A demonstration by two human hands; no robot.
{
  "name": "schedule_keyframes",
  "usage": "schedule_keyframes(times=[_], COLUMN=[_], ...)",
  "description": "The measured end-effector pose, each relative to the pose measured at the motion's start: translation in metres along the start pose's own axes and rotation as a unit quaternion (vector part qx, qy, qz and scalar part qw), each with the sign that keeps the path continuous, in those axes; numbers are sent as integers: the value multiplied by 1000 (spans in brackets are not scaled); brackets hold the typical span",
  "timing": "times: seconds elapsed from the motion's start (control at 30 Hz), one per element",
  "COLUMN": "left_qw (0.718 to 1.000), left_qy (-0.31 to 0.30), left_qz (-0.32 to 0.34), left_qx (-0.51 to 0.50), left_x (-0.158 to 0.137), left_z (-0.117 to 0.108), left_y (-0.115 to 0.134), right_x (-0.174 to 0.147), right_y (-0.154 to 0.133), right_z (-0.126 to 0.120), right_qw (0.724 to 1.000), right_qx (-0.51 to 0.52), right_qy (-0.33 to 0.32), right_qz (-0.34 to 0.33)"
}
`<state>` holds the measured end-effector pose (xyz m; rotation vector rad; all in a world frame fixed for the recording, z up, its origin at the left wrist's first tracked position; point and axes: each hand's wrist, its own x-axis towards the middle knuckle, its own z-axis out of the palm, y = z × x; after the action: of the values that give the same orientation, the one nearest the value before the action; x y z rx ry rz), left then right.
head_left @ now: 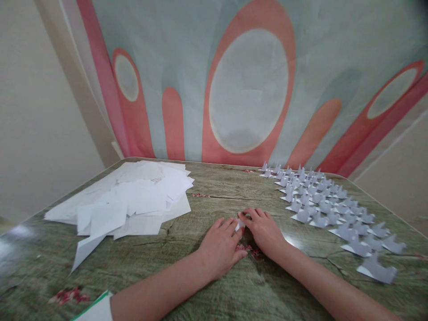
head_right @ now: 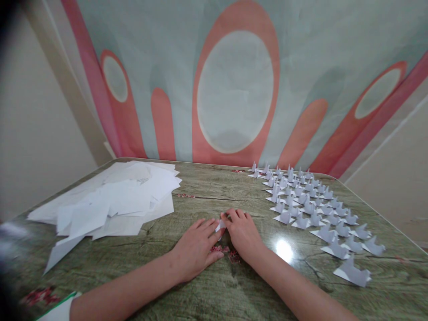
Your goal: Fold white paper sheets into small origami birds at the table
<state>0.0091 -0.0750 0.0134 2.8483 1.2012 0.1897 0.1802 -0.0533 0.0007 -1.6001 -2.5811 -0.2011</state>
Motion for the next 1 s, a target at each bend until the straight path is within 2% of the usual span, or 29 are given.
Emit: schedule_keyframes(times=[0.13, 0.27, 0.37, 0.47, 0.6, 0.77, 1.0], left_qw=[1000, 1000, 1000, 1000, 1000, 1000, 999], left_qy=[6, 14, 19, 19, 10, 1, 14], left_qz=[3, -2, -3, -1, -5, -5, 31], left_qx=[6, 5, -2, -5, -5, 3, -19], left_x=[0, -1, -2, -2, -1, 1, 3], left_z=[-1, 1, 2, 2, 1, -2, -7], left_y=[1, 1, 1, 1, 2, 0, -11], right_x=[16, 19, 7, -10, -23, -23, -25], right_y=[2, 20, 34, 32, 14, 3, -1], right_z=[1, 10, 21, 23, 14, 8, 11], right_qw=[1000, 998, 983, 972, 985, 995, 997], right_qx=[14, 45, 175, 228, 162, 74, 37], right_qy=[3, 2, 38, 34, 30, 29, 33], right_qz=[-3, -34, -24, -46, -59, -63, -56])
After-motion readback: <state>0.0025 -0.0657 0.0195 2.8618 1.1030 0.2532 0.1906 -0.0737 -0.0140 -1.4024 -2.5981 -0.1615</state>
